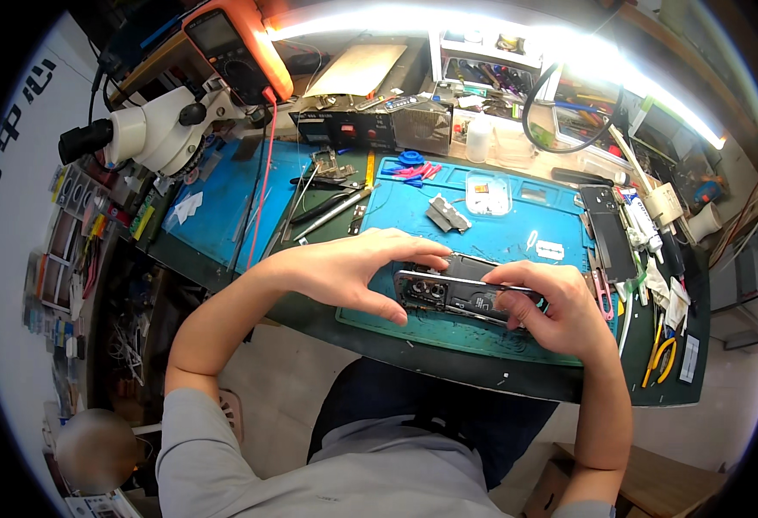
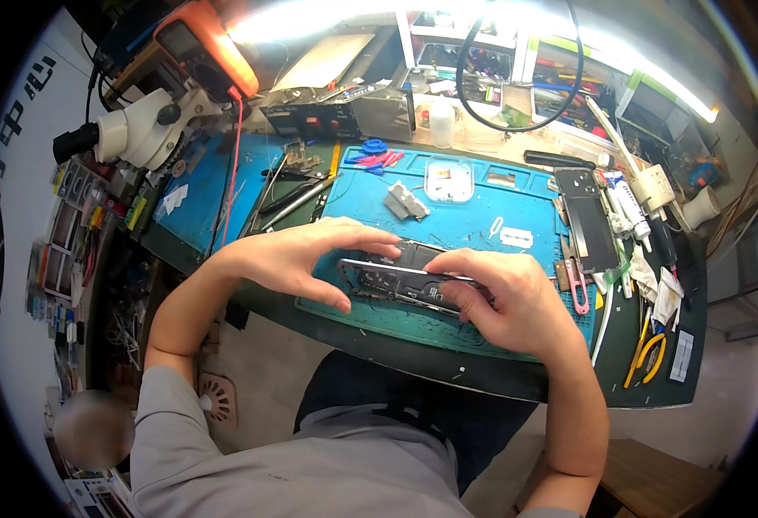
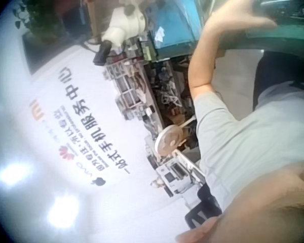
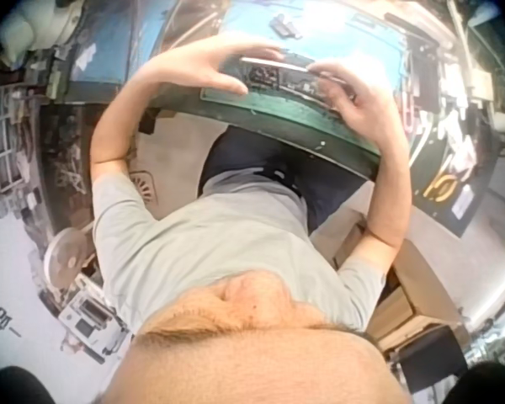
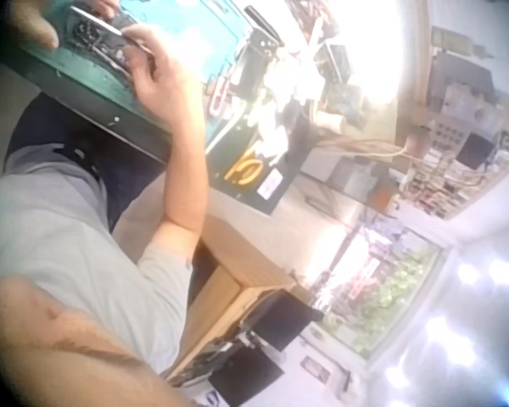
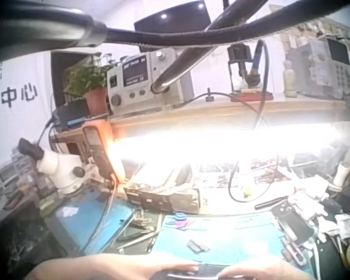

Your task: The person disassembles a smartphone, removes the battery, and uses a screwdriver to adjust internal components. They then reassemble the phone and power it on to verify functionality.

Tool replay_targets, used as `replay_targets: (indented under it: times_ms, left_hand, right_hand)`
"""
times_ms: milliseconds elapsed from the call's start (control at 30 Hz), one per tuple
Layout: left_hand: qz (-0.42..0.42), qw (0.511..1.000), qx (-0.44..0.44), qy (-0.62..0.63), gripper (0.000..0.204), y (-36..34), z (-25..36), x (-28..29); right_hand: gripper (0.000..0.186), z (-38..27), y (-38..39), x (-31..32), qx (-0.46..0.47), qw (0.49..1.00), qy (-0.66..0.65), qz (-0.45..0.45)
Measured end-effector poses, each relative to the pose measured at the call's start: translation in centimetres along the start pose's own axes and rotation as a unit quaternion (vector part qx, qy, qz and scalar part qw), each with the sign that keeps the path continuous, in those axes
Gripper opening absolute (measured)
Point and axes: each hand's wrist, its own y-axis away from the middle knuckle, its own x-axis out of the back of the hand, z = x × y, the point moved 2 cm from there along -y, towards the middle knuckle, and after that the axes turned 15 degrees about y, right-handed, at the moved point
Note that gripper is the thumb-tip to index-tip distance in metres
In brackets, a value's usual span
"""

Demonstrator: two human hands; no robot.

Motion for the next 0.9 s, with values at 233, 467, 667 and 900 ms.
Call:
replay_targets:
  times_ms: [233,467,667,900]
  left_hand:
    - [-0.022,0.999,0.028,-0.033,0.122,-0.3,-0.4,0.0]
    - [-0.092,0.996,-0.009,-0.012,0.147,0.3,-0.3,0.4]
    - [0.042,0.990,0.047,0.125,0.073,-0.9,-0.6,1.2]
    - [0.166,0.974,-0.051,0.146,0.042,-4.3,-0.4,2.6]
  right_hand:
    - [0.024,-0.5,0.5,-0.3,0.062,0.998,0.021,-0.004]
    - [0.022,-1.0,1.3,0.9,0.095,0.994,-0.001,0.059]
    - [0.019,2.5,1.4,3.3,-0.110,0.927,-0.082,0.350]
    - [0.015,5.2,0.8,3.5,-0.152,0.872,0.214,0.413]
